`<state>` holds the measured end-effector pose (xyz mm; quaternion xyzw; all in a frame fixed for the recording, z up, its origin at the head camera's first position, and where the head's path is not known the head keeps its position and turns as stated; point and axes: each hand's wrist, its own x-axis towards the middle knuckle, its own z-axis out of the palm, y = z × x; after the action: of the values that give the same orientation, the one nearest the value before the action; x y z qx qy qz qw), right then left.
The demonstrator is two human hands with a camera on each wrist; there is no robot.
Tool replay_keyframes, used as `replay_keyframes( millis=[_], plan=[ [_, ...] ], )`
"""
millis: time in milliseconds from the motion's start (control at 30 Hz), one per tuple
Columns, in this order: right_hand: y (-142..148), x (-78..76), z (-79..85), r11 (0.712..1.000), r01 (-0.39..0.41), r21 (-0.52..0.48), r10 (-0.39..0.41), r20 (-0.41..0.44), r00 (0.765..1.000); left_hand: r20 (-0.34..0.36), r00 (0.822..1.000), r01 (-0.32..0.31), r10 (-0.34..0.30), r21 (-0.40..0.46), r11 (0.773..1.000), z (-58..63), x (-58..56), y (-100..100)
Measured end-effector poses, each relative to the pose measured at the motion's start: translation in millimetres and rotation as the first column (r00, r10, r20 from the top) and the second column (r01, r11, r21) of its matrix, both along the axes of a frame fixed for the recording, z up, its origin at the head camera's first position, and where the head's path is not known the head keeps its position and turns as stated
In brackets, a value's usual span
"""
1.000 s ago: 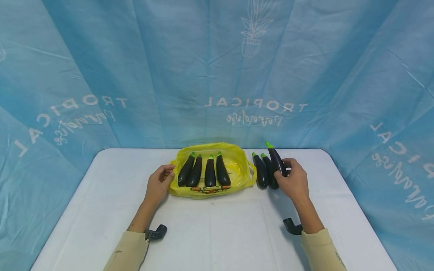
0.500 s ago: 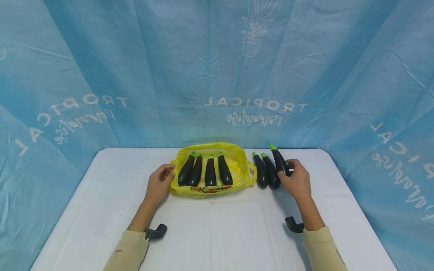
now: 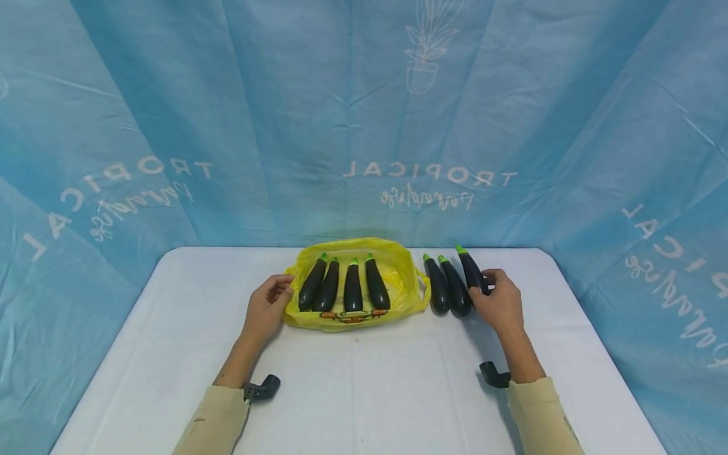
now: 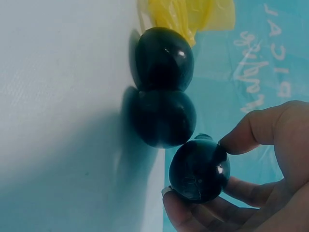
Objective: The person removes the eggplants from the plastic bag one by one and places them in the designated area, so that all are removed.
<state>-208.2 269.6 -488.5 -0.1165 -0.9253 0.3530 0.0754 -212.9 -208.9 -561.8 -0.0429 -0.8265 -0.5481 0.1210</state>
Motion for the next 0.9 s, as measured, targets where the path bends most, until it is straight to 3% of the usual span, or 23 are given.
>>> replay_keyframes(
  millis=[900],
  plan=[
    [5.9,-5.4,-15.4,1.0,0.0,0.012,-0.001,0.115,0.993,0.004,1.0,0.0,0.0,-0.007,1.0,-1.2,-1.3,-0.7]
  ],
)
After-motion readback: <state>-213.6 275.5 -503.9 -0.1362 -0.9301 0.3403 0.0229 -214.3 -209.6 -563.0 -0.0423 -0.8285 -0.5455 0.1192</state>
